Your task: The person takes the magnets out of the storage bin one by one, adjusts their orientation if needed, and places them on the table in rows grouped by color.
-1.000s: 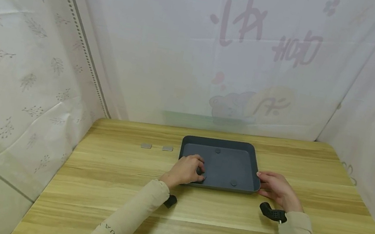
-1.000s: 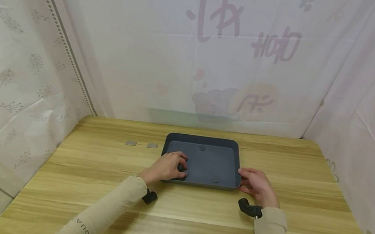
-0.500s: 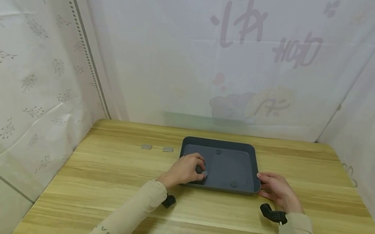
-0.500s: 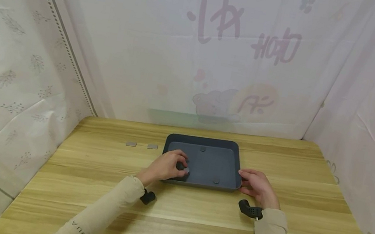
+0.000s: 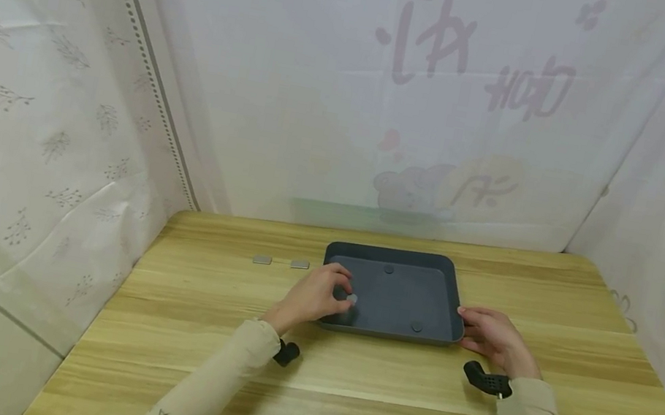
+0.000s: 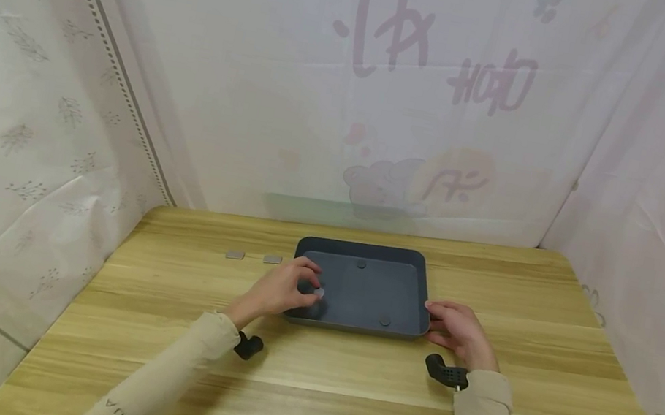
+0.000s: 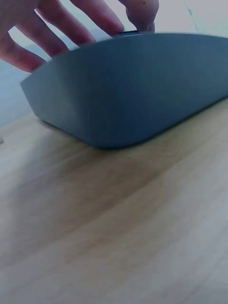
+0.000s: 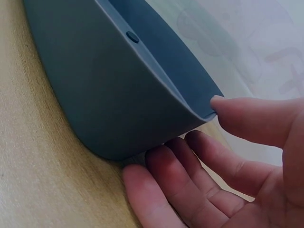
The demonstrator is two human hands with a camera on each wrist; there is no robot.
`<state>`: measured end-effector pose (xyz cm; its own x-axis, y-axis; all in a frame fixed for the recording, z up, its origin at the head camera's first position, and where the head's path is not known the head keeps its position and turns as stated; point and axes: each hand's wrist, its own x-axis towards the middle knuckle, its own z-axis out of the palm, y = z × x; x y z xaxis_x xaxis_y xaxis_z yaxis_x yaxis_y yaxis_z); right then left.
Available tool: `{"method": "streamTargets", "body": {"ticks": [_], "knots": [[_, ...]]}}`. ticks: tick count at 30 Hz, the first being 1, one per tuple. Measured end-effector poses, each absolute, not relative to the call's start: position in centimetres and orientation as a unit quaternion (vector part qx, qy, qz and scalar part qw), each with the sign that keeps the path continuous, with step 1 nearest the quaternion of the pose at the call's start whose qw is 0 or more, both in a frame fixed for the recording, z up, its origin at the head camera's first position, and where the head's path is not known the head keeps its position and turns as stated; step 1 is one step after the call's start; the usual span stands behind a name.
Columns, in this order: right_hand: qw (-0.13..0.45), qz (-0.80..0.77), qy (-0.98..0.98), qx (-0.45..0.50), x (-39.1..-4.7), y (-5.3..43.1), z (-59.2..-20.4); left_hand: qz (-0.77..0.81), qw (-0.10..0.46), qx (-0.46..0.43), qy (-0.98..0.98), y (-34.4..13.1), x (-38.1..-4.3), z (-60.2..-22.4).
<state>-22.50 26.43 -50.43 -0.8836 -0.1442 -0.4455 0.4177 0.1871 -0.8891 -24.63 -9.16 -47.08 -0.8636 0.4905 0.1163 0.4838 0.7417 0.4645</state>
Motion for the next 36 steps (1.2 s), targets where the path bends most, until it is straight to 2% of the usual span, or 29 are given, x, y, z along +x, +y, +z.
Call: {"method": "streamTargets", "body": {"ticks": [17, 36], "knots": [[0.223, -0.631, 0.737, 0.096, -22.4, 26.4, -50.5, 0.277, -0.012, 0.222, 0.935, -12.3, -23.9, -45.9], [0.222, -0.638, 0.730, 0.099, -22.6, 26.3, -50.5, 0.285, -0.035, 0.153, 0.946, -18.9, -23.7, -45.8]]}}
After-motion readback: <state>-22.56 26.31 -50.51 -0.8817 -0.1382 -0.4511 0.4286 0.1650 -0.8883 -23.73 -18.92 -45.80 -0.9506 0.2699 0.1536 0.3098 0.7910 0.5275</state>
